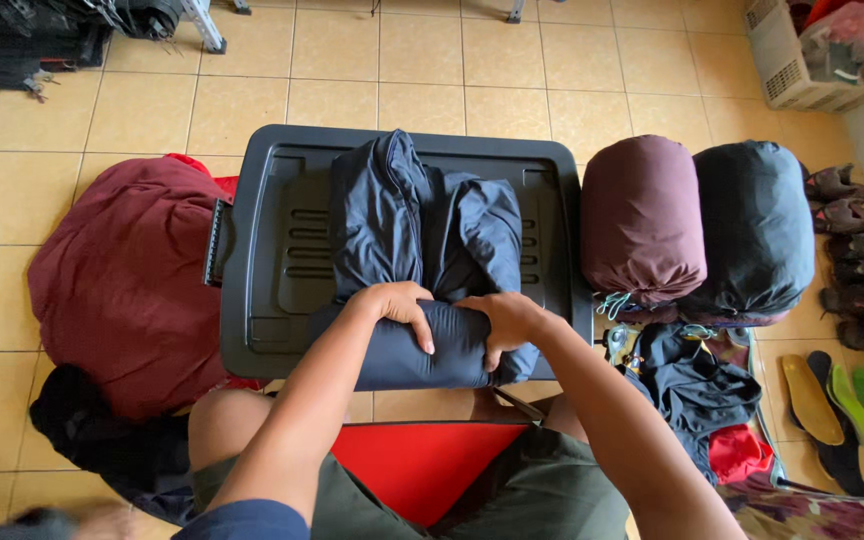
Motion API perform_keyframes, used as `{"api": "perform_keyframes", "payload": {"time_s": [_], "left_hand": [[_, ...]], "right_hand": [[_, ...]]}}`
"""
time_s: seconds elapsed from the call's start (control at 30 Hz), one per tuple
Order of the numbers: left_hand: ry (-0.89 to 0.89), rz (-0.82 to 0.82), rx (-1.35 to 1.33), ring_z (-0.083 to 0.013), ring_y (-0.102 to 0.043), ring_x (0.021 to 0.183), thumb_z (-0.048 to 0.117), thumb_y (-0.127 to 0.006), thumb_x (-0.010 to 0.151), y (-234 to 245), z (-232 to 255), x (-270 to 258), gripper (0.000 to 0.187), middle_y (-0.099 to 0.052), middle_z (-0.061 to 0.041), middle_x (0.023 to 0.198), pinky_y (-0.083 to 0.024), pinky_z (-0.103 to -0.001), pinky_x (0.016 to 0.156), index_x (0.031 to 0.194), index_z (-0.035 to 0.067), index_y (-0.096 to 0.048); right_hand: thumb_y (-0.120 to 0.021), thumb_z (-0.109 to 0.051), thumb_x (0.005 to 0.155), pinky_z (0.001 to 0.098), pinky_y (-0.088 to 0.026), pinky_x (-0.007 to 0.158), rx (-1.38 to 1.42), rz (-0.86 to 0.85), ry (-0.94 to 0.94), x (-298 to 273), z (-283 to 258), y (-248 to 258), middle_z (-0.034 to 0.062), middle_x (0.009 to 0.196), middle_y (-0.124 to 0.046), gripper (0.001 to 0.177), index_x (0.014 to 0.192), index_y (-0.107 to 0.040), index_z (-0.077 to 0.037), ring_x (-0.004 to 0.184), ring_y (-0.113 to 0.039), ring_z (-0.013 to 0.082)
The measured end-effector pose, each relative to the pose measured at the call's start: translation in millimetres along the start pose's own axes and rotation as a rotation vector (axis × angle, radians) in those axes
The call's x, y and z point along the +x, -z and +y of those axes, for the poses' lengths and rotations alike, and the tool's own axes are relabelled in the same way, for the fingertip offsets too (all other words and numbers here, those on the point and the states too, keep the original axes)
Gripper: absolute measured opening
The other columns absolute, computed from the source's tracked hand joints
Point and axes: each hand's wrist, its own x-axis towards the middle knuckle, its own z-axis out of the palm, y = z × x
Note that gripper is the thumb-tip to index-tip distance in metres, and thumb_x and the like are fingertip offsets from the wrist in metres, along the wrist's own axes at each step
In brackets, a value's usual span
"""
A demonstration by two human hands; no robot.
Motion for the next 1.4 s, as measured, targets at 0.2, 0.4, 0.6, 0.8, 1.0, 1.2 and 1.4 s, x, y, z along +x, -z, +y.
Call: {"api": "perform_keyframes", "payload": {"time_s": [0.2, 0.4, 0.6, 0.8, 1.0, 1.2, 1.4], "left_hand": [[-0.302, 0.648, 0.656, -0.0323, -0.047, 0.124, 0.073, -0.070, 0.057, -37, 5, -128, 0.104, -0.054, -0.015, 0.129, -0.034, -0.055, 0.099, 0.139, 0.015, -0.043], [-0.281, 0.651, 0.632, -0.0304, -0.058, 0.109, 0.076, -0.074, 0.035, -34, -57, -74, 0.129, -0.061, -0.011, 0.113, -0.041, -0.051, 0.097, 0.144, 0.022, -0.033], [-0.203, 0.543, 0.566, -0.0276, -0.060, 0.110, 0.072, -0.079, 0.037, -21, -58, -73, 0.117, -0.063, -0.006, 0.115, -0.045, -0.043, 0.095, 0.139, 0.031, -0.038], [-0.189, 0.497, 0.577, -0.0266, -0.057, 0.114, 0.075, -0.078, 0.038, -17, -52, -69, 0.119, -0.061, -0.005, 0.120, -0.043, -0.046, 0.096, 0.140, 0.030, -0.039], [-0.127, 0.495, 0.640, -0.0273, -0.048, 0.124, 0.083, -0.073, 0.032, -16, -50, -65, 0.129, -0.055, -0.005, 0.129, -0.022, -0.066, 0.105, 0.143, 0.030, -0.034], [-0.185, 0.643, 0.812, -0.0382, -0.037, 0.130, 0.061, -0.085, 0.046, -63, 9, -77, 0.131, -0.044, -0.023, 0.134, -0.021, -0.063, 0.105, 0.148, 0.009, -0.022], [-0.234, 0.630, 0.693, -0.0337, -0.042, 0.128, 0.060, -0.085, 0.042, -56, -5, -71, 0.126, -0.047, -0.017, 0.132, -0.026, -0.057, 0.106, 0.145, 0.017, -0.028]], "right_hand": [[-0.095, -0.035, 0.027, 0.0407, -0.045, 0.104, 0.115, -0.098, -0.067, 14, 7, 10, 0.0101, 0.126, -0.062, 0.119, 0.137, -0.049, -0.031, 0.121, -0.055, 0.0331], [-0.096, -0.035, 0.022, 0.0430, -0.038, 0.110, 0.331, -0.078, -0.010, 47, 43, -2, 0.0100, 0.133, -0.057, 0.121, 0.135, -0.053, -0.026, 0.127, -0.048, 0.0336], [-0.079, -0.072, 0.042, 0.0490, -0.036, 0.105, -0.099, 0.387, 0.087, -20, 14, -3, 0.0082, 0.133, -0.049, 0.115, 0.140, -0.041, -0.025, 0.127, -0.047, 0.0281], [-0.089, -0.052, 0.042, 0.0485, -0.031, 0.106, -0.530, 0.488, 0.121, -33, -1, -53, 0.0235, 0.142, -0.033, 0.136, 0.151, -0.017, -0.017, 0.134, -0.033, 0.0391], [-0.089, -0.028, 0.036, 0.0418, -0.049, 0.093, -0.216, 0.492, 0.199, -7, 25, -54, 0.0118, 0.125, -0.050, 0.120, 0.143, -0.036, -0.016, 0.119, -0.052, 0.0346], [-0.092, -0.022, 0.033, 0.0431, -0.047, 0.096, -0.177, 0.530, 0.172, -19, 19, -58, 0.0130, 0.131, -0.050, 0.120, 0.141, -0.040, -0.017, 0.123, -0.049, 0.0344], [-0.094, -0.013, 0.041, 0.0501, -0.044, 0.101, 0.801, 0.949, -0.201, -51, 29, -106, 0.0244, 0.126, -0.045, 0.124, 0.148, -0.030, -0.019, 0.118, -0.051, 0.0428]]}}
